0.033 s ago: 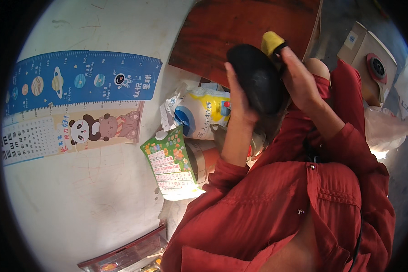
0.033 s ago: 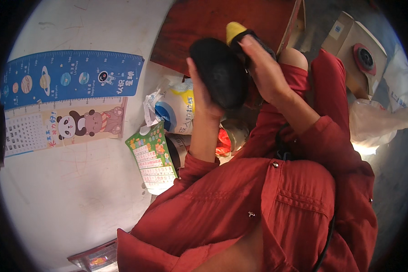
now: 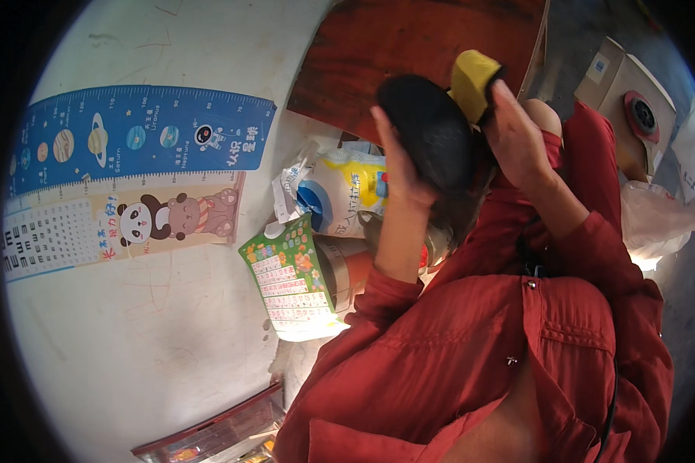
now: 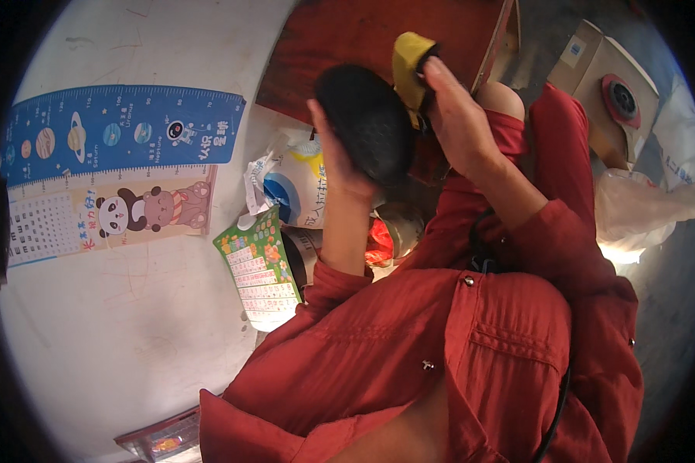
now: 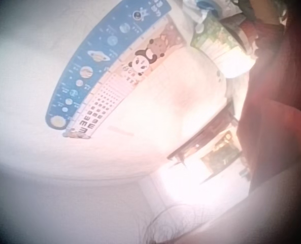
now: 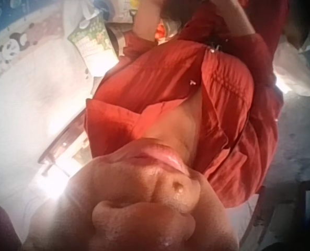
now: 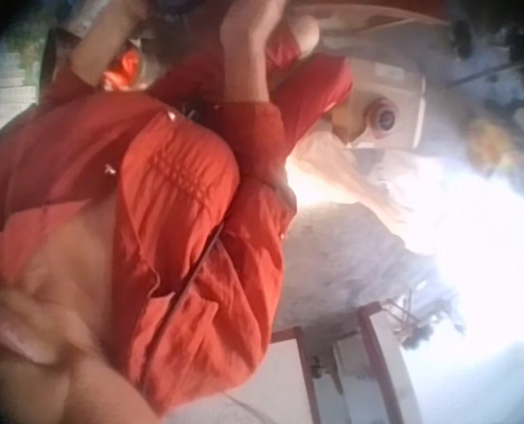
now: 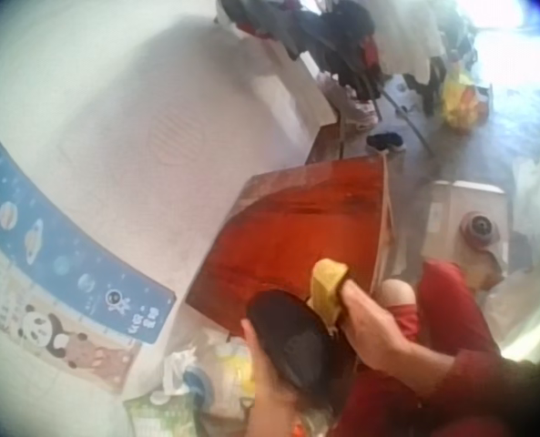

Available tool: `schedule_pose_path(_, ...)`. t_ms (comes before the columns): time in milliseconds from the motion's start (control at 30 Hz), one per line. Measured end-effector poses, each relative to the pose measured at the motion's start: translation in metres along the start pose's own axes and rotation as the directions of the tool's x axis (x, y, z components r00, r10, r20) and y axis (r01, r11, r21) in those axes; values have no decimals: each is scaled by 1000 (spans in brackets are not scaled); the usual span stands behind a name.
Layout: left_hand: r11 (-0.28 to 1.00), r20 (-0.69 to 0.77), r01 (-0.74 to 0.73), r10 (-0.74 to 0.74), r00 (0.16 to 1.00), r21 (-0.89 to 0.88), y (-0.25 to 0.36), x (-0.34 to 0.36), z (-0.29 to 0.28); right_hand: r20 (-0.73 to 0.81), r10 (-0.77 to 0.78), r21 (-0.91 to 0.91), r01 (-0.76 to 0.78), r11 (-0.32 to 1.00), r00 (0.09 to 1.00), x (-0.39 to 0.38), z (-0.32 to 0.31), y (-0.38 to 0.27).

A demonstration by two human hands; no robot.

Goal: The person cleans a small wooden table using a black cloth and a yellow cloth, wipes a black case, and later handles various items including a white bag, a green bag, a paddle, a cardboard box, and a large metal container.

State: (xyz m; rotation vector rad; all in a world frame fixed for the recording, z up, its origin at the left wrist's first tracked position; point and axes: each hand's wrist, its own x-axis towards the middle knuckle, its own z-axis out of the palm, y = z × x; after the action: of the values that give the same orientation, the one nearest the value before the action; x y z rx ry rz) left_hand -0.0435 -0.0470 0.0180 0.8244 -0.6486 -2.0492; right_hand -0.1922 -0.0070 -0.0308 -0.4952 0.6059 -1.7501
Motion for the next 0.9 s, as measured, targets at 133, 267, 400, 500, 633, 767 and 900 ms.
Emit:
schedule_pose_path(133,954,209,0,66,976,-299,23,17,-30,246,-42,446,-74,892,968,-13,-10,-8)
schedule_pose_path(267,891,212,60,42,976,-450,34,19,-42,108,-3,82,-6,997,994,-36,2,-2)
schedule_pose_path(400,965,-39,-148,143,989,-214,33,17,-21,184,31,-179,3,984,982,-53,7,8)
schedule_pose_path(500,952,22,-260,267,964,-161,26,21,-19,326,-72,-513,240,824,943,-58,13,13)
schedule_pose_path(633,939,-61,-337,334,941,-69,-7,18,6,280,-253,-623,376,686,926,-52,29,20)
schedule_pose_path(767,932,-155,-363,359,921,-2,-25,9,16,88,-132,-447,158,881,987,-39,36,8)
schedule_pose_path(900,947,-85,-319,316,945,-32,-8,13,13,175,-181,-514,247,821,968,-46,32,14)
